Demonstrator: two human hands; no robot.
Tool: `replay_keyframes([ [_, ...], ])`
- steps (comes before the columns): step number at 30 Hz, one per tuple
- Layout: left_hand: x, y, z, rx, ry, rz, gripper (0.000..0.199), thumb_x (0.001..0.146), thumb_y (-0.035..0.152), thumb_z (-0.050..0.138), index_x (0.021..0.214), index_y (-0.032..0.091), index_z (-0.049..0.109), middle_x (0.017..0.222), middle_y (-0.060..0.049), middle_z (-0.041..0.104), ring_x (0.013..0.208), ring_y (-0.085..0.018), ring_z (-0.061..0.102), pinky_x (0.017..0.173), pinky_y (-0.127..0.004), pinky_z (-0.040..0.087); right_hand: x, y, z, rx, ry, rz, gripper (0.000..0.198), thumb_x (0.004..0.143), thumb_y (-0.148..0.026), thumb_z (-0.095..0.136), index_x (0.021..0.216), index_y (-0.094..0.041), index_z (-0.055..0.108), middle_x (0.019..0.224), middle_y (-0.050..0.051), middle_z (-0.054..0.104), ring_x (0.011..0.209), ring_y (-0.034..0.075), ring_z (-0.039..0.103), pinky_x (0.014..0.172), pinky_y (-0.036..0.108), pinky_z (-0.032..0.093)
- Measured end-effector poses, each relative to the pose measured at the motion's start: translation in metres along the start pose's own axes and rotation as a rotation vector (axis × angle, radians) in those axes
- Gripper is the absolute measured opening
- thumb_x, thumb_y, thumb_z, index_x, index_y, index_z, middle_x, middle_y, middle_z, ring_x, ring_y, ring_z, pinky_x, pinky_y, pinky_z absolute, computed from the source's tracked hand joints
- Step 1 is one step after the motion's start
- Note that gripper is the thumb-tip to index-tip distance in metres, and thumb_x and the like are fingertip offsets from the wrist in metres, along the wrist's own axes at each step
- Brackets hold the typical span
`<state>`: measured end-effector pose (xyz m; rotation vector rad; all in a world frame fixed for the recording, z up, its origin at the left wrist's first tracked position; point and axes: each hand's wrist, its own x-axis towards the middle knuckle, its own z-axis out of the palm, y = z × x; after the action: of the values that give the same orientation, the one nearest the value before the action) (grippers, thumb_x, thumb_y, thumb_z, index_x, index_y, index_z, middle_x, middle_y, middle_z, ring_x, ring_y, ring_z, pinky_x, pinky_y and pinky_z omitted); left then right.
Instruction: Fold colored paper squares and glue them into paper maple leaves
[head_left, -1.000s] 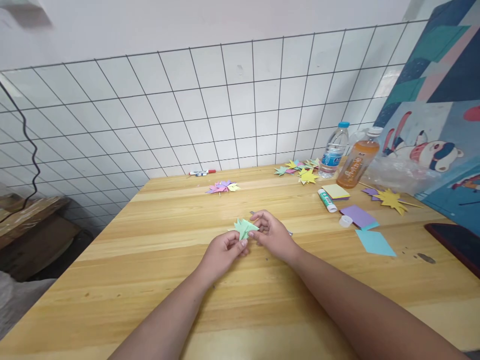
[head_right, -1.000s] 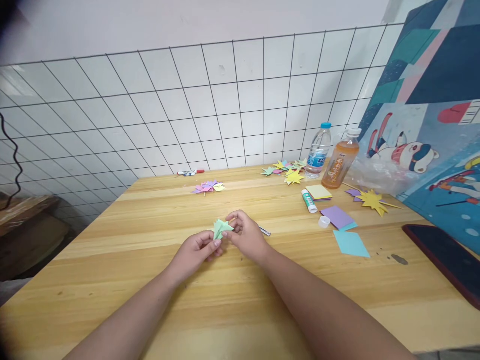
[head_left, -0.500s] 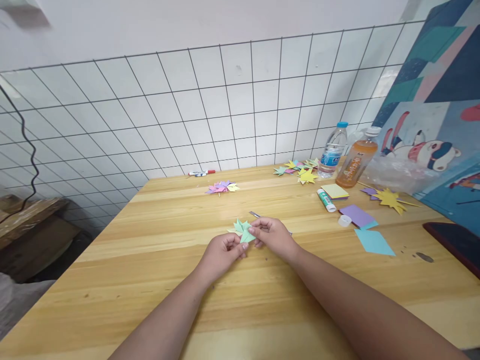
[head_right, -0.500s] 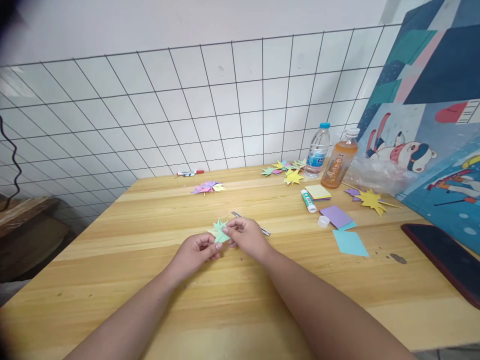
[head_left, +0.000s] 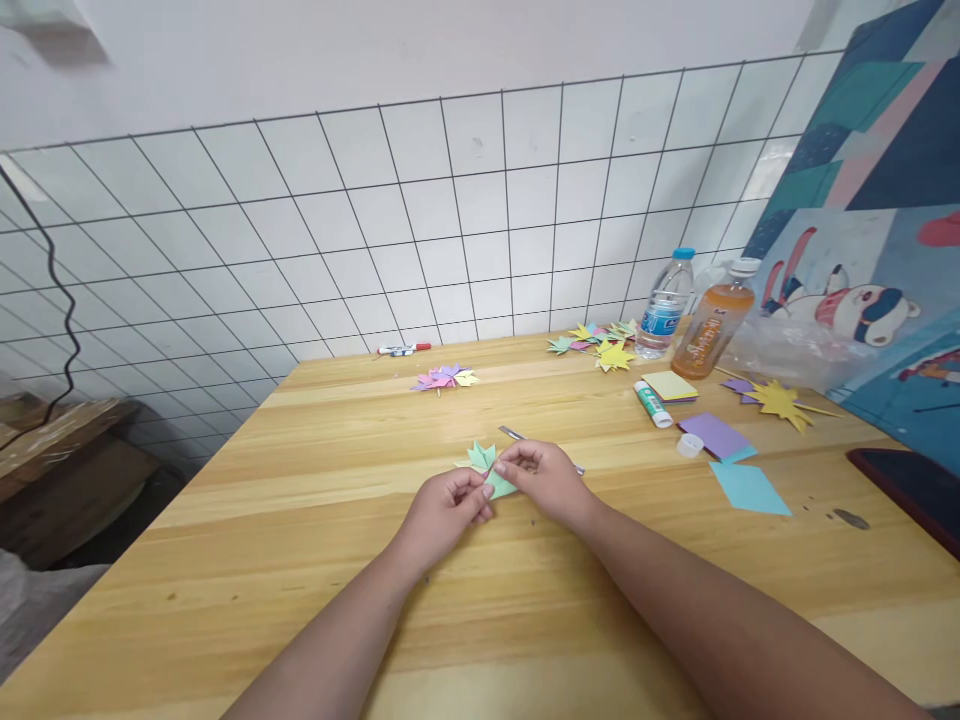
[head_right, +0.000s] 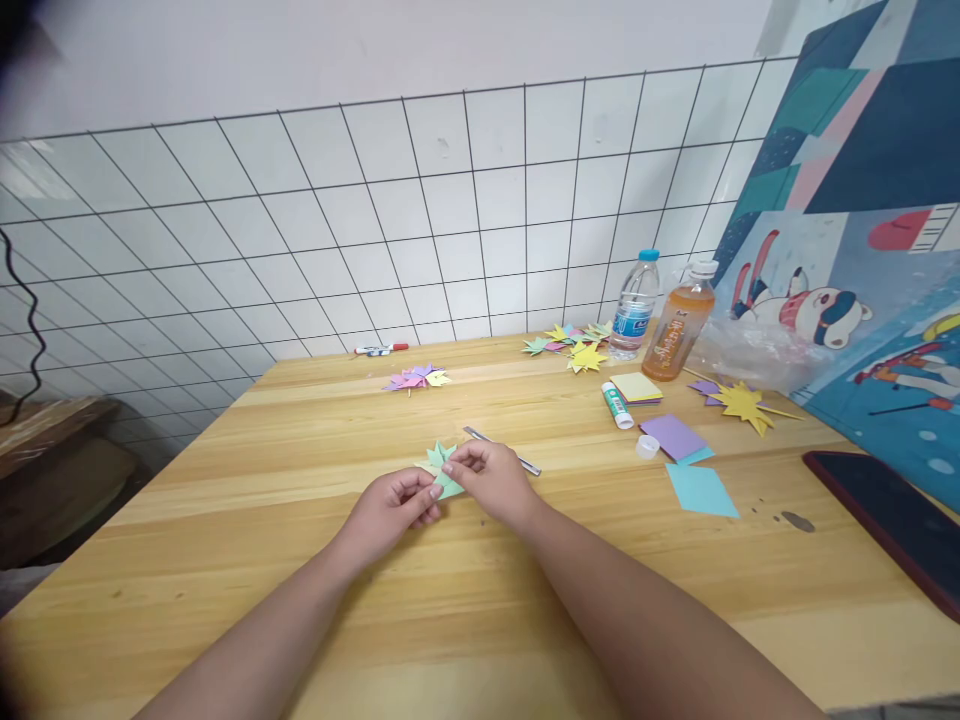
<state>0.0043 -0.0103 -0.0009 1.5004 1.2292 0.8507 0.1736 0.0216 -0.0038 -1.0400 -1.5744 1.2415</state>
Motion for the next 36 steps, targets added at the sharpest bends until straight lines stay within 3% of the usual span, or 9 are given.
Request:
replay_keyframes([
  [7, -0.0014, 0.0003, 0.0005, 0.026, -0.049, 0.010, 0.027, 0.077, 0.044, 0.058, 0.072, 0.017, 0.057, 0.061, -0.001, 0.063, 0.055, -0.012, 0.056, 0.057, -0.024, 0.045, 0.0024, 0.0058, -0.0029, 0.082, -0.045, 0.025, 0.025, 0.070, -0.041, 0.063, 0.068, -0.016, 0.061, 0.063, -0.001, 0.058, 0.060, 0.013, 0.053, 0.060, 0.027, 0.045],
  [13, 0.0011, 0.0012, -0.0011, -0.064, 0.043, -0.012, 0.031, 0.074, 0.047, 0.060, 0.075, 0.016, 0.058, 0.058, -0.001, 0.062, 0.051, -0.012, 0.055, 0.054, -0.023, 0.044, -0.0005, -0.0003, -0.0022, 0.175, -0.117, 0.231, 0.040, 0.072, -0.050, 0.060, 0.100, -0.021, 0.058, 0.085, 0.003, 0.061, 0.073, 0.015, 0.060, 0.055, 0.026, 0.048],
  [15, 0.0017, 0.0013, -0.0020, -0.082, 0.085, -0.005, 0.031, 0.074, 0.047, 0.060, 0.074, 0.016, 0.058, 0.058, -0.001, 0.062, 0.051, -0.012, 0.054, 0.053, -0.023, 0.043, -0.0010, -0.0018, -0.0013, 0.168, -0.127, 0.241, 0.040, 0.070, -0.049, 0.064, 0.096, -0.020, 0.058, 0.082, 0.003, 0.061, 0.071, 0.014, 0.060, 0.056, 0.025, 0.048],
  [21, 0.0007, -0.0004, -0.0028, 0.013, 0.100, 0.081, 0.024, 0.074, 0.040, 0.060, 0.077, 0.016, 0.061, 0.068, -0.003, 0.065, 0.062, -0.014, 0.058, 0.059, -0.024, 0.044, -0.0007, 0.0022, -0.0006, 0.071, -0.115, 0.202, 0.030, 0.068, -0.045, 0.066, 0.072, -0.017, 0.056, 0.059, -0.002, 0.055, 0.054, 0.010, 0.052, 0.052, 0.022, 0.044],
  [24, 0.0007, -0.0028, -0.0053, 0.112, 0.147, 0.144, 0.023, 0.073, 0.037, 0.062, 0.087, 0.018, 0.064, 0.075, -0.003, 0.065, 0.068, -0.016, 0.058, 0.062, -0.024, 0.043, -0.0023, 0.0046, -0.0014, -0.116, -0.175, 0.070, 0.021, 0.071, -0.038, 0.064, 0.067, -0.018, 0.059, 0.057, -0.003, 0.052, 0.053, 0.009, 0.048, 0.052, 0.022, 0.040],
  [27, 0.0017, -0.0062, -0.0070, 0.160, 0.119, 0.137, 0.020, 0.074, 0.037, 0.060, 0.079, 0.018, 0.063, 0.071, -0.002, 0.063, 0.063, -0.014, 0.055, 0.060, -0.024, 0.042, -0.0035, 0.0056, -0.0010, -0.247, -0.150, -0.025, 0.015, 0.073, -0.032, 0.061, 0.068, -0.018, 0.061, 0.061, -0.003, 0.055, 0.057, 0.010, 0.049, 0.055, 0.022, 0.040],
  [31, 0.0013, -0.0075, -0.0040, 0.065, 0.061, 0.077, 0.020, 0.074, 0.038, 0.060, 0.074, 0.018, 0.056, 0.062, 0.002, 0.057, 0.055, -0.012, 0.052, 0.055, -0.022, 0.040, -0.0026, 0.0062, 0.0009, -0.145, -0.089, 0.010, 0.014, 0.071, -0.031, 0.063, 0.070, -0.018, 0.058, 0.064, -0.002, 0.057, 0.059, 0.011, 0.052, 0.056, 0.023, 0.042],
  [36, -0.0022, -0.0021, 0.0003, 0.013, -0.027, 0.029, 0.024, 0.075, 0.041, 0.058, 0.076, 0.017, 0.058, 0.064, 0.001, 0.060, 0.052, -0.011, 0.053, 0.052, -0.021, 0.039, -0.0026, 0.0059, 0.0028, -0.100, -0.128, 0.004, 0.020, 0.069, -0.036, 0.067, 0.072, -0.018, 0.059, 0.063, -0.002, 0.059, 0.058, 0.011, 0.053, 0.056, 0.022, 0.042],
])
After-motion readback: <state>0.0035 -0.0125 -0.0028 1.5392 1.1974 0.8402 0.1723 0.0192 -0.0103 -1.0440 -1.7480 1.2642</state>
